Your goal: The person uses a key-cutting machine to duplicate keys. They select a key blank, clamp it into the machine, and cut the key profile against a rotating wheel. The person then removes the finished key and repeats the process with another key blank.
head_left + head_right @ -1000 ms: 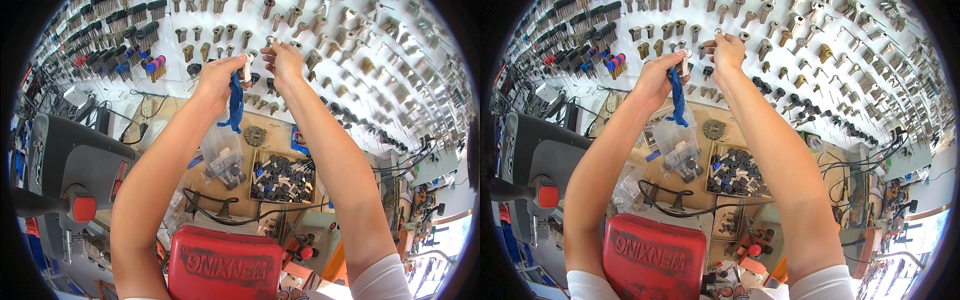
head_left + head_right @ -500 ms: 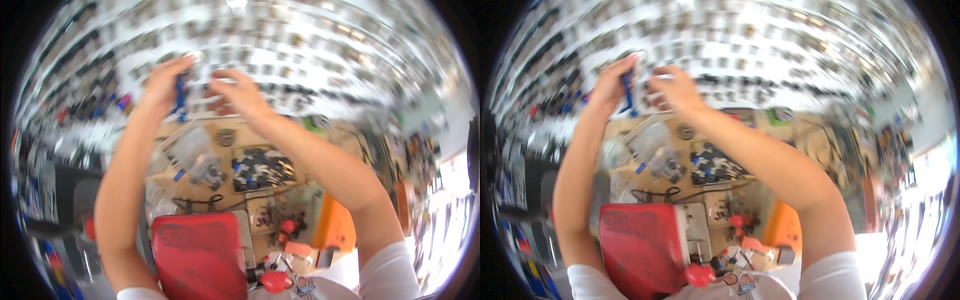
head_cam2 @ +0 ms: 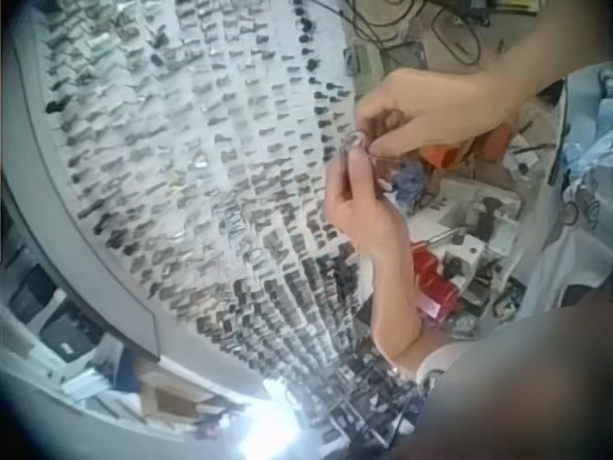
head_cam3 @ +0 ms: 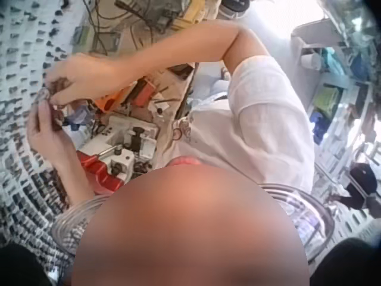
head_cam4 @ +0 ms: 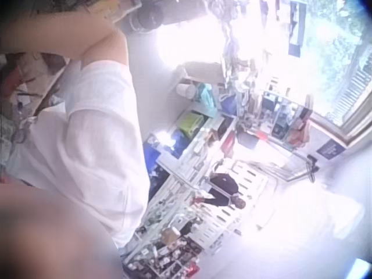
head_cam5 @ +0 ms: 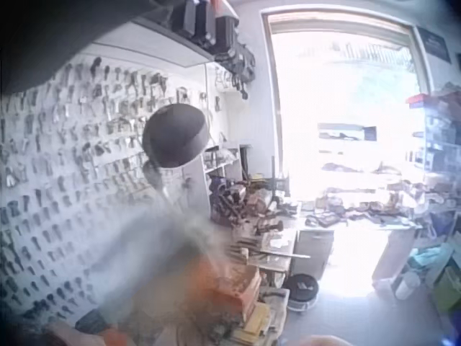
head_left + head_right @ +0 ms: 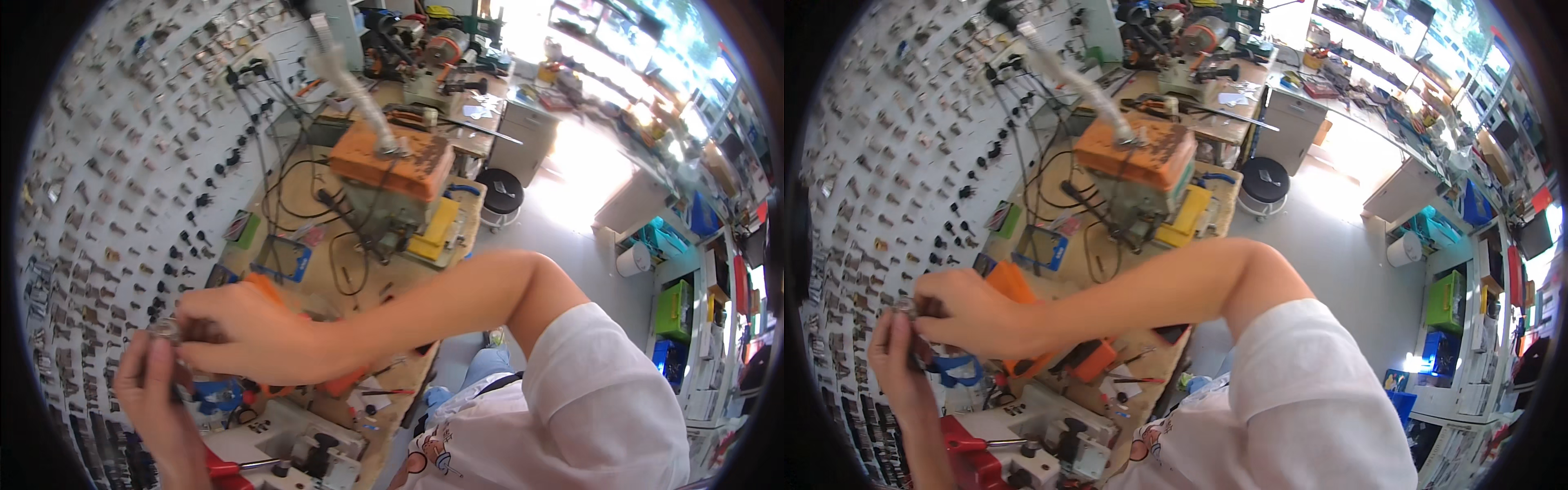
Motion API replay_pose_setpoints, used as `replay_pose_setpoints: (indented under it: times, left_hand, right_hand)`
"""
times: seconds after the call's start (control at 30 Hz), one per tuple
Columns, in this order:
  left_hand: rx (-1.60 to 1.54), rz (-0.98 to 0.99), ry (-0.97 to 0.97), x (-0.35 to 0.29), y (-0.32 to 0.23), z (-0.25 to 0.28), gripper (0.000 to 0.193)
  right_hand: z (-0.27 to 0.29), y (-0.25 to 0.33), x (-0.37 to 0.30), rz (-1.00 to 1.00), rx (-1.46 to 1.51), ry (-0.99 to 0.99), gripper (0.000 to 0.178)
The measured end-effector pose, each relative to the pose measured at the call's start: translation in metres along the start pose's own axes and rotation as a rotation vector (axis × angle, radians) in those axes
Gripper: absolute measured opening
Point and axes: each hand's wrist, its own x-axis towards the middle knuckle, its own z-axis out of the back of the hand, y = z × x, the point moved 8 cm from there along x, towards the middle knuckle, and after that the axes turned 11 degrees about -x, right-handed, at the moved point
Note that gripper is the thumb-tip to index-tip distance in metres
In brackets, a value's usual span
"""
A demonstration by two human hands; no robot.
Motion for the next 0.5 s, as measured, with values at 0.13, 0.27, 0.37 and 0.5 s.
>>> replay_pose_setpoints:
  times: [0.13, 0.27, 0.37, 0.5]
  left_hand:
    - [-0.049, 0.160, 0.285, -0.040, 0.018, -0.137, 0.019]
    - [-0.196, 0.408, 0.415, -0.058, 0.062, -0.298, 0.022]
    - [-0.561, 0.641, 0.488, -0.066, 0.102, -0.438, 0.031]
    - [-0.768, 0.716, 0.450, -0.037, 0.125, -0.561, 0.033]
  right_hand:
    - [0.100, 0.004, -0.091, -0.182, 0.091, -0.035, 0.017]
    - [0.239, 0.002, -0.178, -0.439, 0.210, -0.099, 0.020]
    - [0.364, 0.006, -0.264, -0.623, 0.179, -0.439, 0.022]
    - [0.488, 0.017, -0.335, -0.597, 0.206, -0.652, 0.020]
